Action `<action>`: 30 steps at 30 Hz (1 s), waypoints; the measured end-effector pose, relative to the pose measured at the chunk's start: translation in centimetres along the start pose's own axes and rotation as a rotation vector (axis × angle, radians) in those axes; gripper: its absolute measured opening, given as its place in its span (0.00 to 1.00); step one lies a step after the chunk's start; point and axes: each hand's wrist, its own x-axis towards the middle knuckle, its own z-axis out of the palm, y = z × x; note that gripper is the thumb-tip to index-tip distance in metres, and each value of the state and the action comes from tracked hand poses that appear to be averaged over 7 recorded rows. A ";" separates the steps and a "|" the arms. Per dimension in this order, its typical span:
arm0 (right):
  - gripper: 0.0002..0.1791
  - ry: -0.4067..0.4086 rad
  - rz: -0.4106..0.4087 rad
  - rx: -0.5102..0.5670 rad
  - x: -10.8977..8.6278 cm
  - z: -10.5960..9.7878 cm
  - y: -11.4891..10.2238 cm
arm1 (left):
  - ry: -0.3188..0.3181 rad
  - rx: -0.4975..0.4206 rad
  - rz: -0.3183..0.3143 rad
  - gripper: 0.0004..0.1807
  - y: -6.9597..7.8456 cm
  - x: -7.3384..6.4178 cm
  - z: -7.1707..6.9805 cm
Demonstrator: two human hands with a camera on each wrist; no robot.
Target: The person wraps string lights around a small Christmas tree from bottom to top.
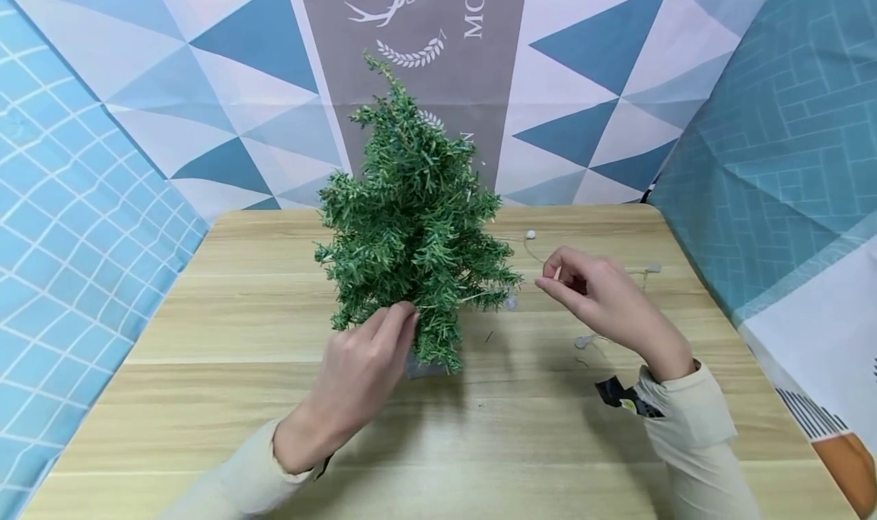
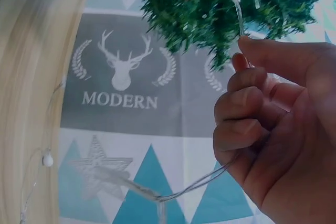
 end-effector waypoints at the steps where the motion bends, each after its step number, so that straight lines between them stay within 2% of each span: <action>1: 0.05 -0.012 0.012 -0.002 0.1 0.0 0.2 | 0.002 0.002 -0.003 0.13 -0.1 0.0 0.1; 4: 0.08 -0.044 0.043 -0.006 0.4 0.1 1.0 | -0.004 0.014 -0.012 0.09 -0.1 -0.1 0.2; 9: 0.10 -0.083 0.062 0.013 0.8 0.4 2.8 | -0.073 0.053 -0.038 0.08 -0.1 -0.2 0.1; 14: 0.06 -0.227 0.094 0.144 1.1 0.9 4.9 | -0.132 0.083 -0.050 0.13 0.0 -0.2 0.0; 18: 0.05 -0.310 0.107 0.192 1.5 1.6 6.1 | -0.138 0.101 -0.062 0.15 0.1 -0.3 0.0; 20: 0.05 -0.308 0.098 0.170 1.8 1.9 6.5 | -0.136 0.105 -0.069 0.16 0.1 -0.3 0.0; 24: 0.08 -0.239 0.078 0.099 2.4 2.6 7.0 | -0.134 0.116 -0.077 0.17 0.2 -0.4 0.0; 30: 0.11 -0.139 0.072 0.084 3.9 4.3 8.0 | -0.166 0.128 -0.050 0.08 0.3 -0.4 -0.3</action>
